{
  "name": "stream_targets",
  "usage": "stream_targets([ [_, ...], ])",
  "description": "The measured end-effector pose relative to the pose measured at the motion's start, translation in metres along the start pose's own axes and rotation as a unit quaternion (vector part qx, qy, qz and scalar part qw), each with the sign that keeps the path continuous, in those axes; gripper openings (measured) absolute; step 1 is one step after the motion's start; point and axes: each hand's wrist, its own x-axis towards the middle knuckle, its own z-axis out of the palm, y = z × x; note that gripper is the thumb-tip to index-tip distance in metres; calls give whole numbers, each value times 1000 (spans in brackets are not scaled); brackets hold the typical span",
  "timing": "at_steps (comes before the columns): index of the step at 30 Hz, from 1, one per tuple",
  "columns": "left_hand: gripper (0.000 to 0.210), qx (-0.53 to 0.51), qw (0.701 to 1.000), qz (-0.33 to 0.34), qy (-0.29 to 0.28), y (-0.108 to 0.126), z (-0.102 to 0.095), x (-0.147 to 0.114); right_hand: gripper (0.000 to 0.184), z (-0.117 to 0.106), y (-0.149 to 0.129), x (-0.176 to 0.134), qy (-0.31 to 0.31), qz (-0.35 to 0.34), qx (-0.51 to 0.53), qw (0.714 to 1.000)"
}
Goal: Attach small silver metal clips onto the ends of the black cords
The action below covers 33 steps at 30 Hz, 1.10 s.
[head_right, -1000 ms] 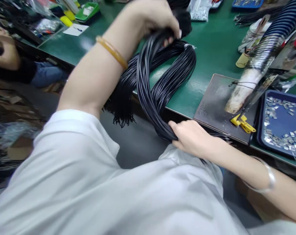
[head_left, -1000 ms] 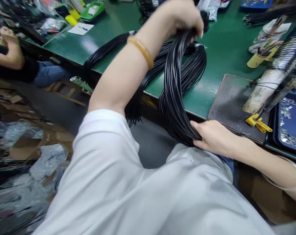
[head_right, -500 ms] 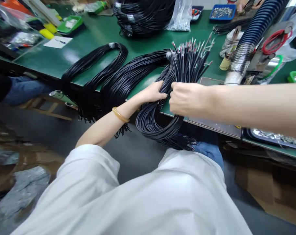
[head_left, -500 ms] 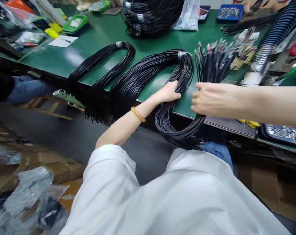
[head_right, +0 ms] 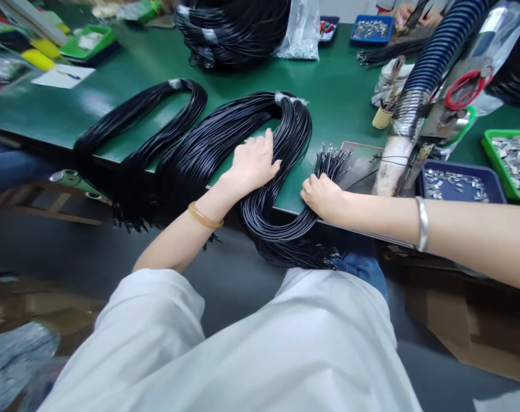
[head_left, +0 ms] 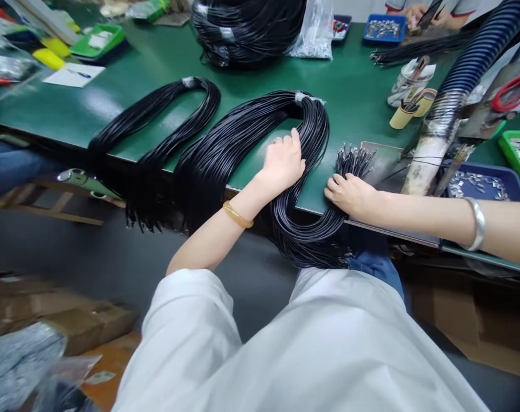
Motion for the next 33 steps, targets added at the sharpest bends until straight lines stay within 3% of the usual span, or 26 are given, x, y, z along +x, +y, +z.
stream_targets([
  [3,67,19,997,51,64,7,-5,-17,34,-13,-12,-15,-10,-22,-21,999],
  [6,56,-17,988,125,90,21,-12,-44,35,-29,-32,-41,82,-26,-16,996],
  [11,57,-30,984,174,0,52,-14,-87,34,-47,-57,-121,224,-107,109,963],
  [13,65,-6,986,165,-28,66,-9,-95,34,-45,-53,-157,265,-64,169,947],
  [15,70,4,988,154,-34,81,-5,-95,38,-35,-45,-187,323,33,209,922],
  [18,53,-27,991,128,16,106,7,-85,42,-6,-31,-216,376,196,218,879],
  [21,34,-72,989,92,90,132,30,-70,47,27,-23,-221,367,286,255,848],
  [23,30,-79,988,91,100,144,49,-62,52,44,-22,-214,342,279,265,857],
  [25,28,-76,988,69,115,147,66,-61,44,55,-22,-205,337,252,265,868],
  [27,29,-82,986,64,127,141,77,-67,27,57,-21,-200,361,241,270,860],
  [31,25,-183,965,26,188,116,79,-87,16,39,-18,-212,398,223,382,804],
  [33,16,-303,925,-48,226,106,76,-90,13,23,-19,-228,375,167,487,771],
])
